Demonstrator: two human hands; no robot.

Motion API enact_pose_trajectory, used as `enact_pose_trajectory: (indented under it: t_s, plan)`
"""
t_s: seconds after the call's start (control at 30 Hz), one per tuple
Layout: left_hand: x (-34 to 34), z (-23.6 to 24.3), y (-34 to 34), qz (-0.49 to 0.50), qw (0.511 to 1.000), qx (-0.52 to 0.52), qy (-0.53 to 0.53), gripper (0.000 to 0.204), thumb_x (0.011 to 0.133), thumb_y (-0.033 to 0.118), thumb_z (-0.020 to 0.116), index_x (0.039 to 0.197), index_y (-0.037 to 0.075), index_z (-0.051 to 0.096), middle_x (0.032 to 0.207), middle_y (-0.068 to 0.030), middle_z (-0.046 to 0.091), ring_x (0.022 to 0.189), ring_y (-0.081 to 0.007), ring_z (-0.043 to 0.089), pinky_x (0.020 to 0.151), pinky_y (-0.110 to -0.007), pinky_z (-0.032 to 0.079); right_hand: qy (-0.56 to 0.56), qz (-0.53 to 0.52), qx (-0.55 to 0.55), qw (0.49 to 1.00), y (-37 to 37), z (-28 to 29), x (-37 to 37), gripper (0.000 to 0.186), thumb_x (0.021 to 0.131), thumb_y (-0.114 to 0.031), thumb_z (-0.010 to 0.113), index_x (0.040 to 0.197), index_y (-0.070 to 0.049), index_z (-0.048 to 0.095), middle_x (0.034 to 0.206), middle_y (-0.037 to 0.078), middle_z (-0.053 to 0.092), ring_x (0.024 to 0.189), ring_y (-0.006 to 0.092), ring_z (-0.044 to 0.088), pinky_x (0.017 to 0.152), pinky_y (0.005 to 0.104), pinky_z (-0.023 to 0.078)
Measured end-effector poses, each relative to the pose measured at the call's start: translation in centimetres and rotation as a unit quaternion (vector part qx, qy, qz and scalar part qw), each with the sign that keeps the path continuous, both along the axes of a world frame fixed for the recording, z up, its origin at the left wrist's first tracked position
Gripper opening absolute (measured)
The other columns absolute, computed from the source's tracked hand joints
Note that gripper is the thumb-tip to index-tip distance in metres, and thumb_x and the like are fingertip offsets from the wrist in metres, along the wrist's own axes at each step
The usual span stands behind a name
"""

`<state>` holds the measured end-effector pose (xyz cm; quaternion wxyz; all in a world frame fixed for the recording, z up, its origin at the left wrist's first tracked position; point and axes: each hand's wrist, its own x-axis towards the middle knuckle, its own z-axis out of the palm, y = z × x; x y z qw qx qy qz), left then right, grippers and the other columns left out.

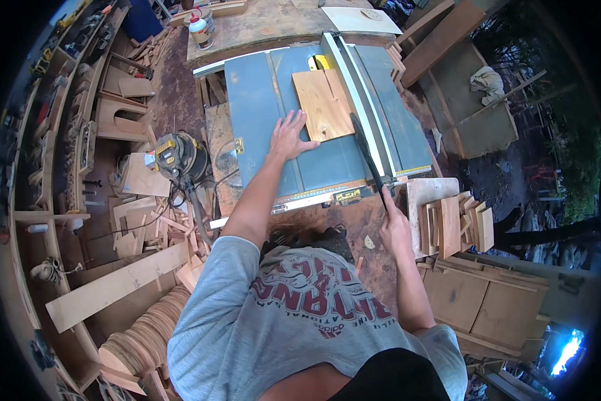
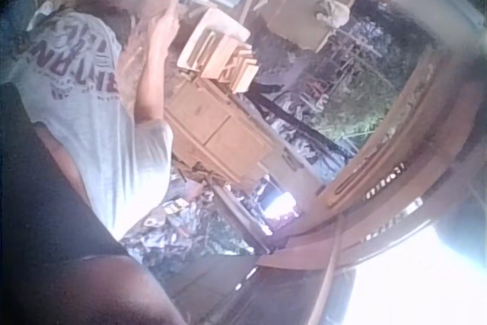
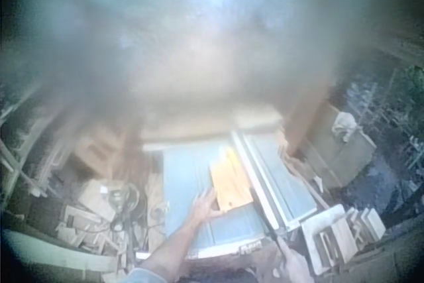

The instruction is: The person uses a table saw to cut small wooden boards using a push stick, then moves the cut pieces to a stack of circular wooden objects.

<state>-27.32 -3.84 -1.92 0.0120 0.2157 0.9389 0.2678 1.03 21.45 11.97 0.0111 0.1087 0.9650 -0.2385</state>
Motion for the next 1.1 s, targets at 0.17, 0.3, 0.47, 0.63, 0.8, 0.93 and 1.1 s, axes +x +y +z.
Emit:
enact_pose_trajectory:
  t_s: [0.17,0.3,0.47,0.63,0.8,0.93,1.1]
  plan:
    - [-1.9,-0.4,-0.3,0.001,1.000,0.026,0.016,0.111,0.074,0.065,0.078,0.159,0.006,0.036,0.164,-0.0143,0.039,0.151,-0.0314,0.036,0.122,-0.050,0.030,-0.044,-0.017,0.005,0.999,-0.5,0.6,-2.4,0.068,0.095,0.002,0.049,0.157,-0.025,0.042,0.109,0.031,0.067,0.102,0.0492,0.065,0.086,0.0552,0.051]
    - [-3.2,0.4,-0.3,0.009,0.997,0.049,-0.054,0.106,0.076,0.060,0.079,0.159,0.010,0.036,0.160,-0.0145,0.044,0.133,-0.0363,0.057,0.109,-0.048,0.047,0.004,0.004,0.011,1.000,-0.4,-0.3,-4.0,0.078,0.087,0.003,0.050,0.159,-0.024,0.038,0.104,0.031,0.069,0.099,0.0497,0.066,0.085,0.0592,0.051]
    - [-4.7,1.0,-0.2,0.033,0.992,0.056,-0.108,0.099,0.079,0.057,0.079,0.160,0.019,0.037,0.161,-0.0099,0.044,0.128,-0.0392,0.060,0.109,-0.047,0.048,-0.023,-0.006,0.024,0.999,-1.1,0.0,-6.5,0.077,0.089,0.000,0.051,0.160,-0.024,0.036,0.104,0.030,0.069,0.099,0.0492,0.066,0.086,0.0584,0.051]
    - [-7.0,0.4,0.2,0.028,0.994,0.063,-0.084,0.086,0.083,0.052,0.078,0.158,0.027,0.043,0.164,-0.0088,0.039,0.132,-0.0386,0.057,0.111,-0.047,0.046,-0.046,-0.013,0.032,0.998,-1.5,0.2,-9.0,0.075,0.091,0.000,0.050,0.160,-0.024,0.036,0.103,0.031,0.069,0.098,0.0495,0.066,0.086,0.0575,0.051]
    - [-10.6,0.4,0.7,0.023,0.997,0.019,-0.070,0.080,0.085,0.047,0.077,0.156,0.027,0.046,0.171,-0.0057,0.023,0.135,-0.0355,0.056,0.108,-0.049,0.049,-0.043,-0.003,0.035,0.998,-1.5,0.3,-12.2,0.073,0.092,0.001,0.048,0.160,-0.024,0.036,0.105,0.032,0.069,0.098,0.0488,0.067,0.087,0.0566,0.051]
    - [-12.1,1.8,0.7,0.021,0.998,-0.025,-0.052,0.075,0.089,0.046,0.072,0.156,0.026,0.045,0.170,-0.0066,0.026,0.134,-0.0345,0.057,0.108,-0.049,0.049,-0.032,0.005,0.048,0.998,-1.8,0.2,-15.5,0.077,0.087,-0.001,0.053,0.159,-0.023,0.038,0.097,0.030,0.069,0.093,0.0487,0.068,0.085,0.0576,0.051]
    - [-9.8,2.1,-0.1,-0.018,0.994,-0.105,0.024,0.069,0.092,0.044,0.063,0.154,0.018,0.046,0.166,-0.0108,0.035,0.138,-0.0314,0.053,0.115,-0.053,0.041,-0.025,0.014,0.040,0.999,-1.3,0.6,-21.7,0.077,0.086,-0.002,0.054,0.158,-0.023,0.039,0.102,0.031,0.070,0.097,0.0477,0.068,0.087,0.0569,0.052]
